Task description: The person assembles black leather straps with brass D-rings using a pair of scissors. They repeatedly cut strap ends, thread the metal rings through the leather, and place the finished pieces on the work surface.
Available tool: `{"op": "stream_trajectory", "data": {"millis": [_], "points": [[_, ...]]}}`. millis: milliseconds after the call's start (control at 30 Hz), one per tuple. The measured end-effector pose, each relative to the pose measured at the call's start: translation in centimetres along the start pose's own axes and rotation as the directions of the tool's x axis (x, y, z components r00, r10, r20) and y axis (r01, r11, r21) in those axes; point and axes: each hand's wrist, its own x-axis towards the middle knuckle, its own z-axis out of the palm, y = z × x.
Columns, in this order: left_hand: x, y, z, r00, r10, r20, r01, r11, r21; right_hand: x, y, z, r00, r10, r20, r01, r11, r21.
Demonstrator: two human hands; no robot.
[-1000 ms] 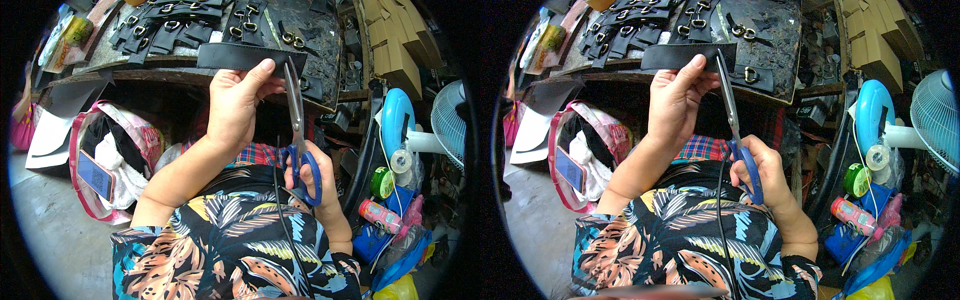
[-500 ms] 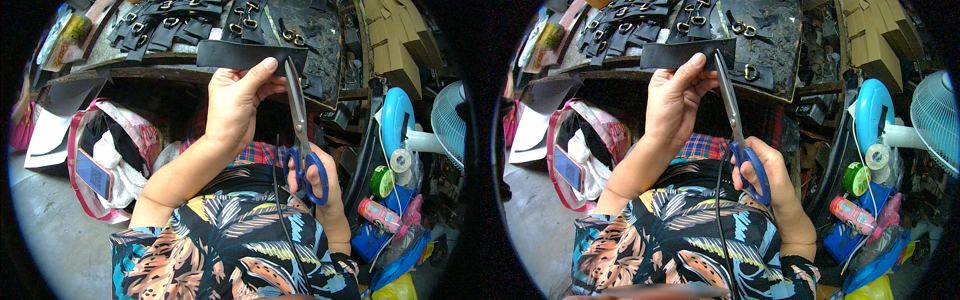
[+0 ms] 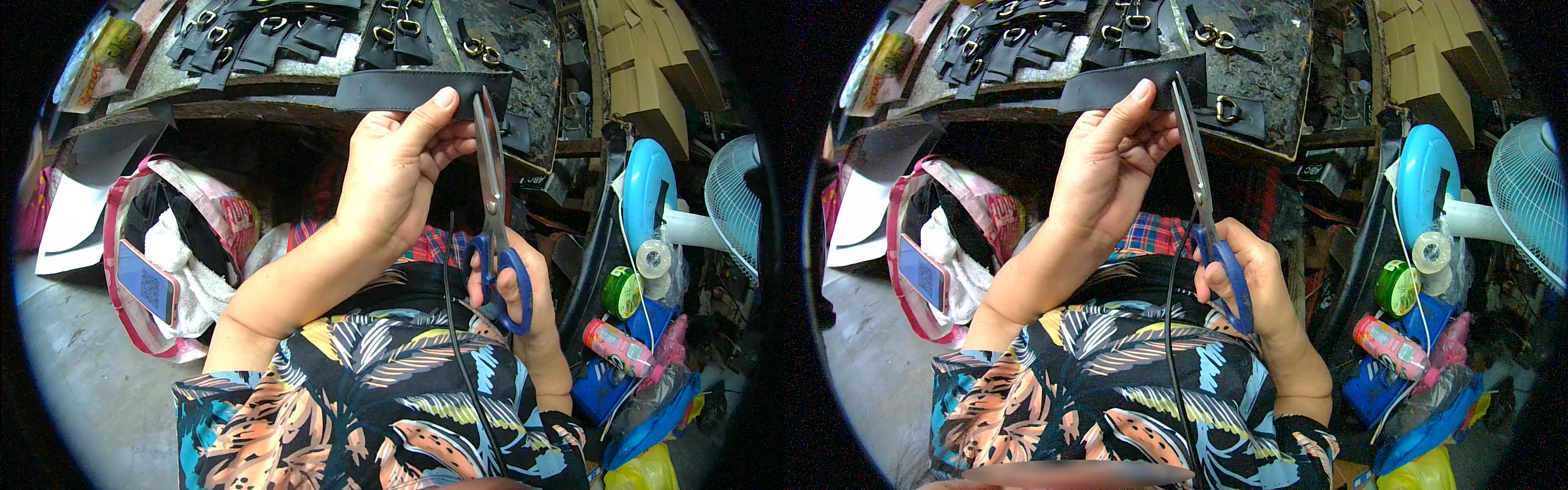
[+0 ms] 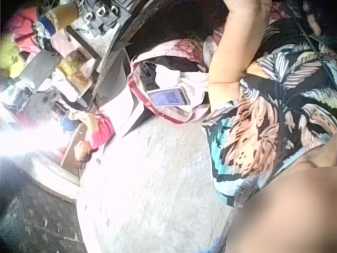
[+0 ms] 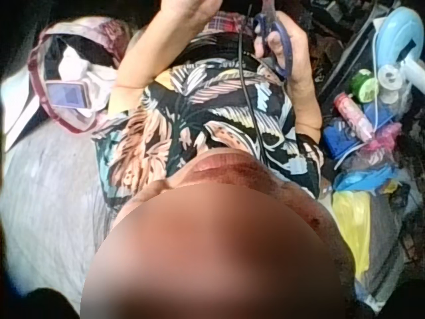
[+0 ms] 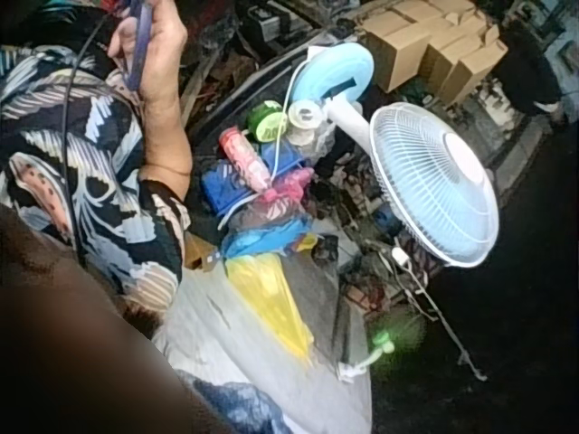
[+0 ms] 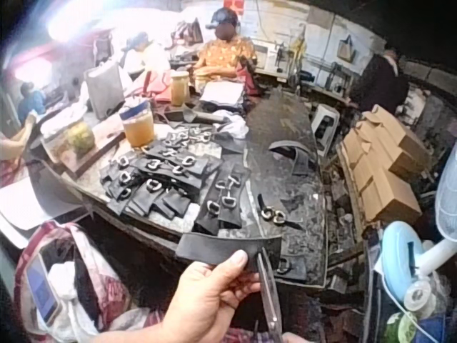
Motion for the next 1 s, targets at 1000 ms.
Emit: {"op": "stream_trajectory", "data": {"millis": [1000], "points": [[-1.1,2.2,0.1,0.859,-0.361,0.363,0.112,0.825,0.554,2.2,-1.4,-6.8,0.869,-0.439,-0.228,0.444,0.895,-0.034]]}}
